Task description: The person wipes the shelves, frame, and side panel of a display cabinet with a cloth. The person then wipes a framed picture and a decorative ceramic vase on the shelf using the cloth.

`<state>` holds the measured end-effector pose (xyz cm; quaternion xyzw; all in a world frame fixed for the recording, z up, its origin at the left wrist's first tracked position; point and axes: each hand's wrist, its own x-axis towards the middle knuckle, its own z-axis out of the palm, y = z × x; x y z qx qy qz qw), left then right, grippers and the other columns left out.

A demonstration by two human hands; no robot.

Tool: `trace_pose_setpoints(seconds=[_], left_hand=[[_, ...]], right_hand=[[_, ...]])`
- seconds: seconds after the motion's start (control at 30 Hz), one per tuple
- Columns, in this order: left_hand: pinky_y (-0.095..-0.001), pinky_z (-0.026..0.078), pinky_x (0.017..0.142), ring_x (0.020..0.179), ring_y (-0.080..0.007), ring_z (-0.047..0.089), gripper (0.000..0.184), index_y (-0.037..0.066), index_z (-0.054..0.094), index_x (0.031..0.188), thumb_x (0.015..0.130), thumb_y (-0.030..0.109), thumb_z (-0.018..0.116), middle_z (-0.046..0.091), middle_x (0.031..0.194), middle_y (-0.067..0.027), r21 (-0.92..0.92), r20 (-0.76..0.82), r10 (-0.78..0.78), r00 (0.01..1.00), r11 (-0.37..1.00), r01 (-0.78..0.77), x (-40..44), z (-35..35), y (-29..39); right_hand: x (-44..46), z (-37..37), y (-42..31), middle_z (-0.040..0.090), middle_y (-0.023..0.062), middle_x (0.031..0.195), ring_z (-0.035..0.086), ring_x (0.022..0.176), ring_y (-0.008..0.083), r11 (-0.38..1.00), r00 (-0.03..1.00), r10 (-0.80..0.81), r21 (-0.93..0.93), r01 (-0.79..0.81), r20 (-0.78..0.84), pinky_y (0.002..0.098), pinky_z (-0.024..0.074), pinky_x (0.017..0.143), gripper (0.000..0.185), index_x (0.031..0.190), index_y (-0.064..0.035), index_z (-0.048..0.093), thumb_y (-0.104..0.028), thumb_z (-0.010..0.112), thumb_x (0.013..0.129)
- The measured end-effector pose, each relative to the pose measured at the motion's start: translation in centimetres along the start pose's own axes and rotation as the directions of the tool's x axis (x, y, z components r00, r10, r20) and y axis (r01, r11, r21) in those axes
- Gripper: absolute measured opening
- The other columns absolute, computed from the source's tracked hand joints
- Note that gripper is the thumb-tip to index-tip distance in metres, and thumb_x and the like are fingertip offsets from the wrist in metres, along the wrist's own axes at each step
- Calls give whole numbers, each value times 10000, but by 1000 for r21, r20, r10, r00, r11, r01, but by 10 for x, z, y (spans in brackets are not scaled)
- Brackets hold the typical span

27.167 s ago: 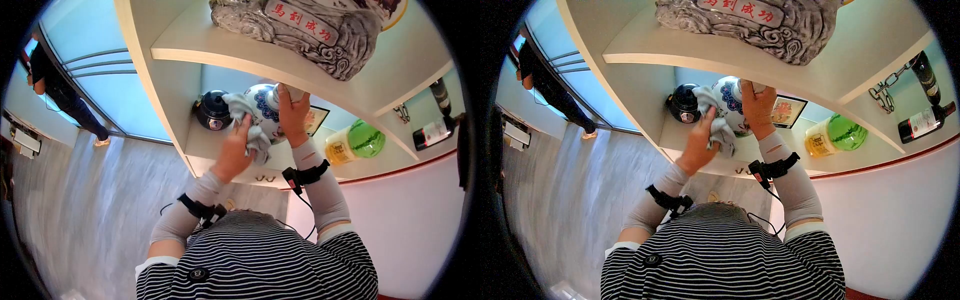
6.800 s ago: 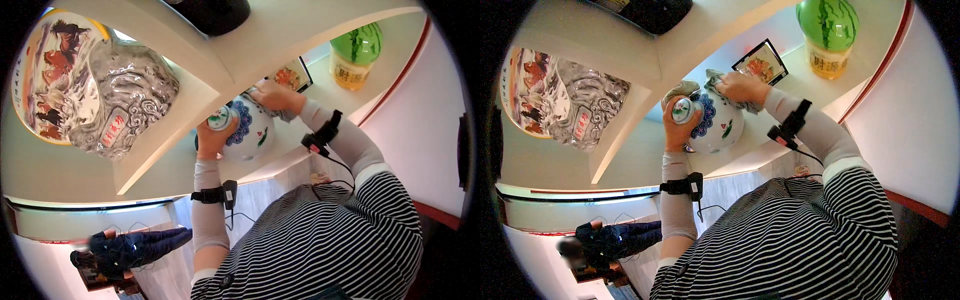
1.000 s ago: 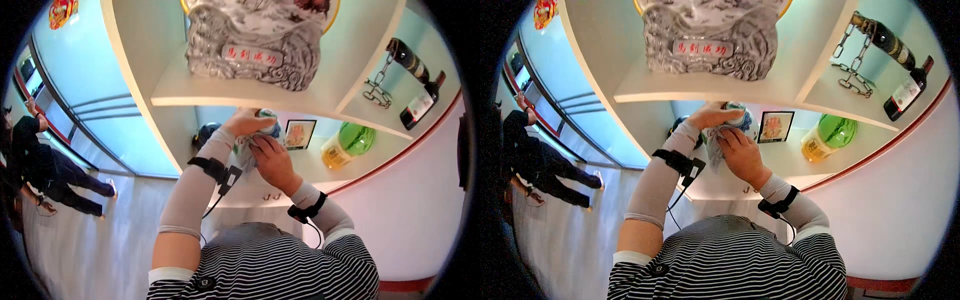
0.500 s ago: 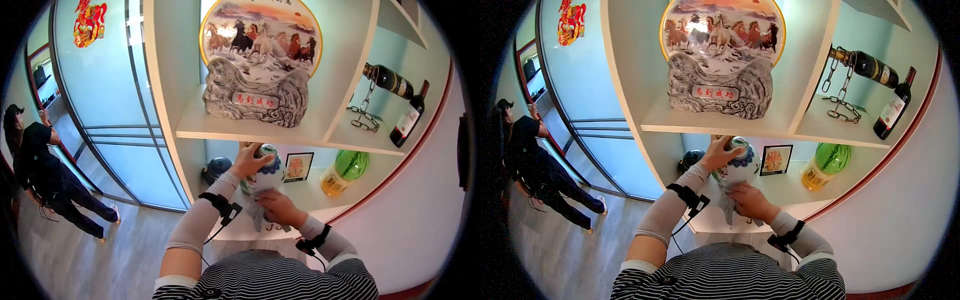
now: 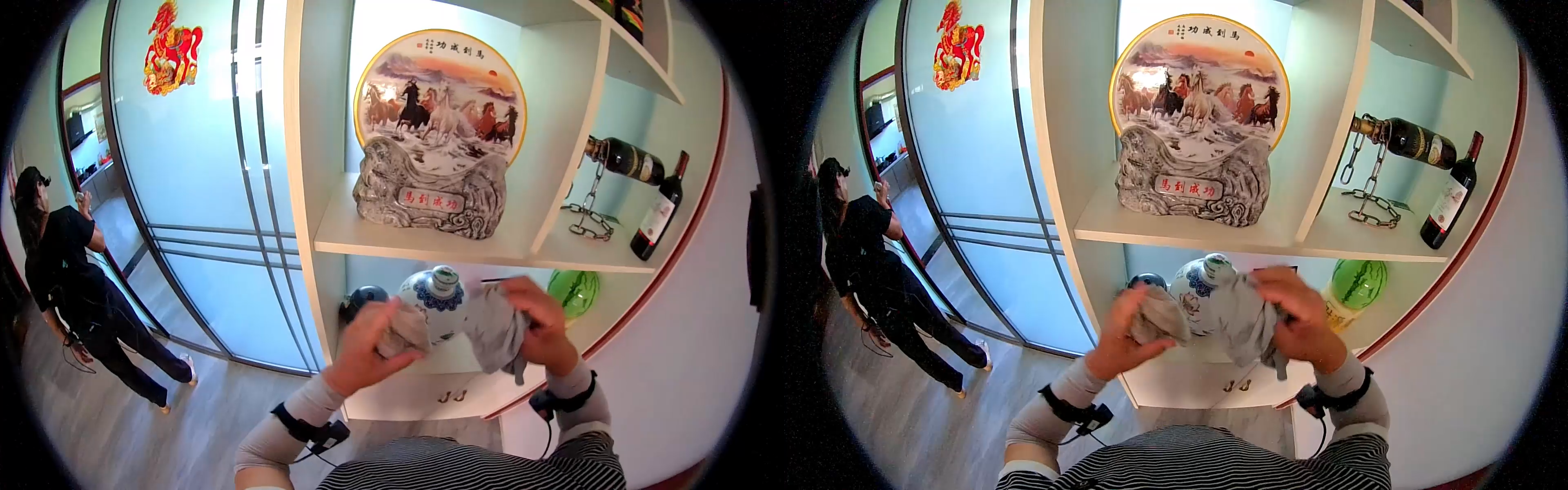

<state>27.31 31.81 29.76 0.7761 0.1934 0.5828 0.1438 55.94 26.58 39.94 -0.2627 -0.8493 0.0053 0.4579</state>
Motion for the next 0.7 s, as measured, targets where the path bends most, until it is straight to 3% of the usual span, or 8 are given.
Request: trace_pose_setpoints(seconds=[0.07,0.17,0.2,0.27,0.53,0.6,0.67,0.7], left_hand=[[-397,449,987,1154,-284,559,802,-17,395,1410,743,166,801,540,1301,-191,-148,-124,-13,992,989,-5,21,-24,8],[-344,452,973,1162,-212,533,618,7,446,1340,787,127,694,503,1334,-128,-88,-163,-140,977,988,126,57,-70,21],[-292,493,872,1004,-135,586,470,29,502,1248,827,66,707,599,1131,-62,-196,-208,-83,975,980,41,68,-77,22],[-259,487,847,967,-112,582,313,29,544,1163,878,68,670,619,1054,-37,-309,-208,-169,963,946,100,79,-91,21],[-206,455,708,852,-47,546,120,37,602,954,912,120,677,629,899,13,-230,-116,-255,960,947,223,100,-108,23],[-218,463,721,845,-70,564,122,35,605,930,908,127,682,630,873,5,-156,-89,-228,970,965,213,106,-109,19],[-331,482,810,849,-245,612,151,45,606,929,873,136,713,641,855,-51,58,-23,144,989,988,-143,113,-105,12],[-331,482,810,849,-245,612,151,45,606,929,873,136,713,641,855,-51,54,-17,150,989,987,-149,116,-105,12]], right_hand=[[18,-14,4,642,207,1129,614,1075,351,987,996,-49,-155,37,-74,400,480,926,350,1082,24,627,53,568,738],[53,-31,-2,613,174,1226,598,1122,265,967,979,-54,-256,2,-194,331,447,970,327,1168,30,604,-26,543,852],[64,-32,-4,612,159,1227,585,1131,230,970,966,9,-231,-72,-260,317,434,985,343,1196,32,595,-36,524,867],[79,-31,-1,619,99,1230,580,1115,165,993,948,116,67,-100,-297,284,429,981,360,1217,32,591,5,503,869],[79,-26,19,590,129,1273,561,1159,197,999,969,37,-16,-42,-243,307,408,1011,360,1207,36,591,-6,522,856],[77,-26,28,571,148,1298,540,1203,229,999,967,37,9,-36,-253,327,384,1041,370,1213,35,589,-35,540,852],[77,-24,23,573,146,1297,543,1198,226,995,965,92,-18,-99,-246,334,372,1055,402,1256,30,571,-47,541,862],[77,-25,23,573,146,1297,543,1198,226,995,963,92,-23,-101,-253,334,372,1055,402,1256,30,571,-47,541,862]])
